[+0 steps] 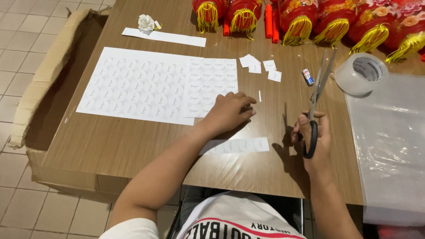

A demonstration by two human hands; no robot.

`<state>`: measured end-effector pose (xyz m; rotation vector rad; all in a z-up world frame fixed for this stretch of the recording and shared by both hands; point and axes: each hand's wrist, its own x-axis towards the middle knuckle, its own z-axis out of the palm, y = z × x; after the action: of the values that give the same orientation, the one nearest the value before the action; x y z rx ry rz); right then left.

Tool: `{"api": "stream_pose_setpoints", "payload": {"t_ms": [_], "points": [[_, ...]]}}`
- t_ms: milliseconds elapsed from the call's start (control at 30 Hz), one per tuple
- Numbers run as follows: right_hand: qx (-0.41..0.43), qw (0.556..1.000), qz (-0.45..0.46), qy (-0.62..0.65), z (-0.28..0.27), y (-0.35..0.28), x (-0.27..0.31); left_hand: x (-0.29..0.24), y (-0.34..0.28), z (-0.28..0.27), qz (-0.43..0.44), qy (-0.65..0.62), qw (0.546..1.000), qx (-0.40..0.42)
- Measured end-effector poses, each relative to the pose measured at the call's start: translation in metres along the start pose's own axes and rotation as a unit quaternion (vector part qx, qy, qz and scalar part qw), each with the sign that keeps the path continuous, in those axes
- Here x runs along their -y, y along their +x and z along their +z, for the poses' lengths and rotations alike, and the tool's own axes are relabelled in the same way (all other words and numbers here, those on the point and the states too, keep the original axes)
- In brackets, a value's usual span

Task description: The person cuts printed paper sheets into smaller rectangular pieces using scissors. They handle the paper, position it, and trim the edges while working at a table with red lanterns and other craft supplies nearby.

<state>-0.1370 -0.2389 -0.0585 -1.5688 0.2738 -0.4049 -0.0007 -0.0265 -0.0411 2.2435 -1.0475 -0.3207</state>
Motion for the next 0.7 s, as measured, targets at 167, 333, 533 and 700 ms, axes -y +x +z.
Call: {"api": "stream_pose_setpoints", "payload": {"t_ms": [167, 333, 533, 700], "points": [[-0.037, 0.998, 0.005, -0.041, -0.004, -0.003, -0.006, 0.010, 0.025, 0.023, 0.019, 0.114, 0.986, -0.118], [-0.043, 0.999, -0.001, -0.031, -0.006, -0.004, -0.011, 0.028, 0.066, 0.045, 0.016, 0.173, 0.975, -0.135], [-0.031, 0.999, -0.016, -0.020, -0.010, -0.003, -0.010, 0.035, 0.080, 0.058, -0.014, 0.180, 0.974, -0.135], [-0.021, 0.999, -0.022, -0.017, -0.007, -0.008, -0.004, 0.043, 0.084, 0.065, -0.023, 0.155, 0.976, -0.154]]}}
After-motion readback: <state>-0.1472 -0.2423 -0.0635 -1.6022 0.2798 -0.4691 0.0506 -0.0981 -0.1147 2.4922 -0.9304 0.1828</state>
